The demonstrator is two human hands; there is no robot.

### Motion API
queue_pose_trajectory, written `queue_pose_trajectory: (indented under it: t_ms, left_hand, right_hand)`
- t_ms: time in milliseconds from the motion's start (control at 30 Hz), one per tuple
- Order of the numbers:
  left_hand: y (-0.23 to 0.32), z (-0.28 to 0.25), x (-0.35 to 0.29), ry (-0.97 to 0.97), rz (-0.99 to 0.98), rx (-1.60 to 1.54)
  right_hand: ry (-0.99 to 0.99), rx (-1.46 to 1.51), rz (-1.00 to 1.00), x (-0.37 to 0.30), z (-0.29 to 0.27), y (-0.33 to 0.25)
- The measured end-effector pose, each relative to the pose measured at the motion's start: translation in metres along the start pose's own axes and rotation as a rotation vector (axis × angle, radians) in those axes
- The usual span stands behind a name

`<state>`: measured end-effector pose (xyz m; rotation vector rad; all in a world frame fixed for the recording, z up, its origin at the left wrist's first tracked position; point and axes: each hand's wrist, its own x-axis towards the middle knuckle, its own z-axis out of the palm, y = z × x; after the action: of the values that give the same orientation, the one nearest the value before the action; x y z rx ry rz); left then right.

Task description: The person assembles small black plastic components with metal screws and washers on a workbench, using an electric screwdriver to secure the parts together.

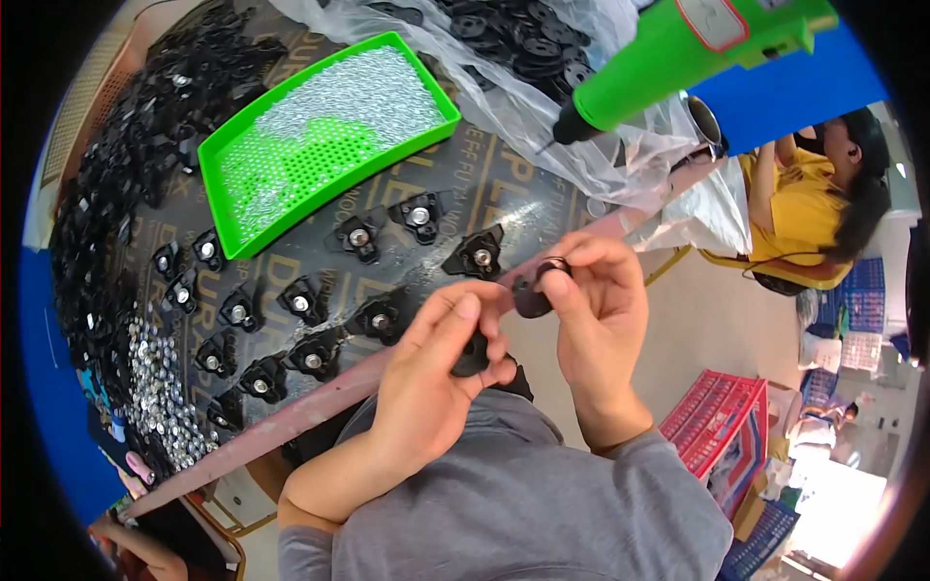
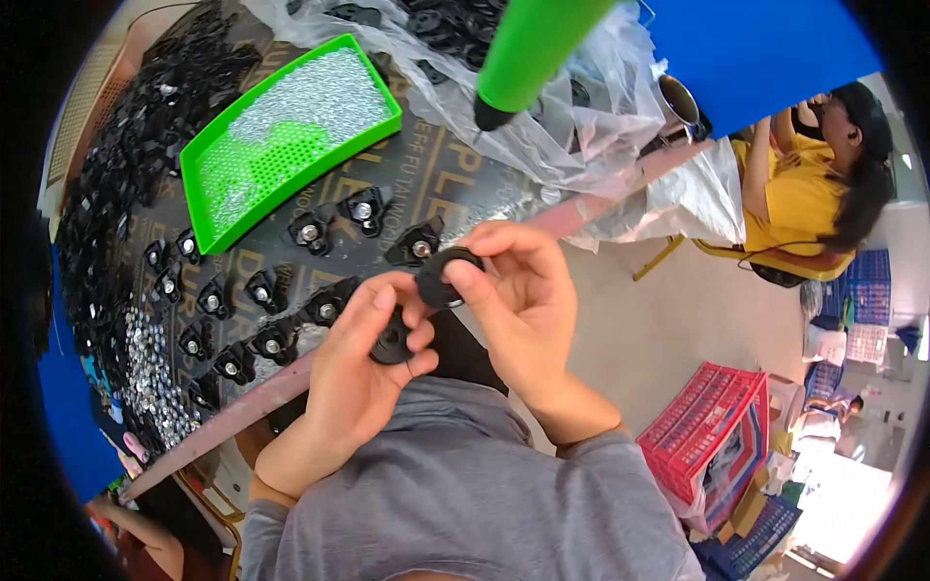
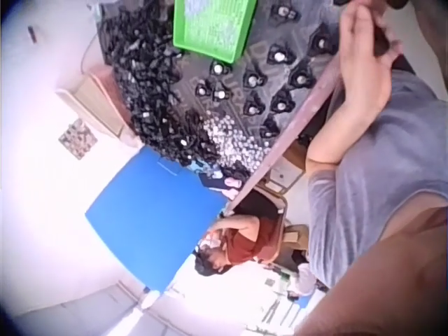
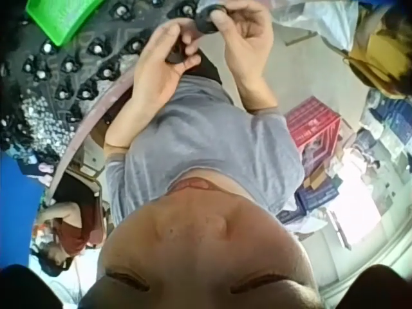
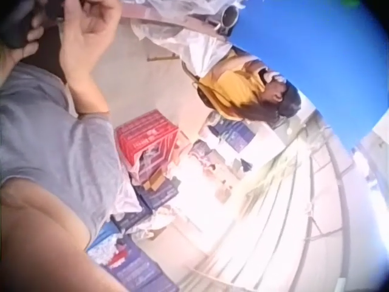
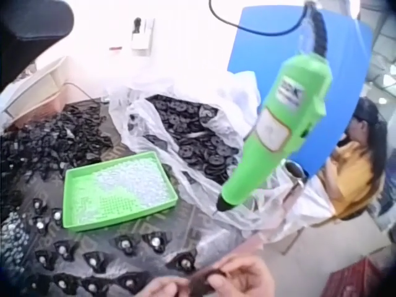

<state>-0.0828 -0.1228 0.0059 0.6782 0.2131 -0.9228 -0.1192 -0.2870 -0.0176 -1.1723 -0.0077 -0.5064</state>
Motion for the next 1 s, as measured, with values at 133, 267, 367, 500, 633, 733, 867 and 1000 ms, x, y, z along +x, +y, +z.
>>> queue_pose_trajectory:
  t_ms: [133, 267, 367, 500, 633, 733, 867, 1000]
  left_hand:
    - [-0.019, 0.002, 0.004, -0.035, 0.104, 0.268]
    - [-0.025, -0.005, 0.010, -0.015, 0.316, 0.484]
    - [-0.022, -0.005, 0.008, 0.012, 0.270, 0.461]
    - [-0.019, -0.006, 0.008, 0.018, 0.250, 0.494]
    - [-0.023, -0.015, 0.009, -0.001, 0.270, 0.586]
    - [-0.027, -0.020, 0.010, -0.026, 0.314, 0.655]
    - [-0.023, -0.011, 0.007, 0.055, 0.268, 0.574]
    - [-0.021, -0.018, 0.008, 0.000, 0.427, 0.876]
  right_hand:
    - [-0.006, -0.020, 0.083, 0.001, -0.001, -0.002]
    - [0.037, -0.177, 0.115, 0.000, -0.005, -0.002]
    - [0.094, -0.130, 0.108, 0.007, -0.006, -0.013]
    - [-0.333, -0.742, -0.083, 0.017, -0.013, -0.037]
    - [-0.546, -0.985, -0.186, 0.016, -0.011, -0.039]
    - [-0.550, -1.049, -0.208, 0.017, -0.009, -0.041]
    - [-0.424, -0.965, -0.108, 0.011, -0.013, -0.034]
    - [-0.492, -1.016, -0.142, 0.016, -0.012, -0.043]
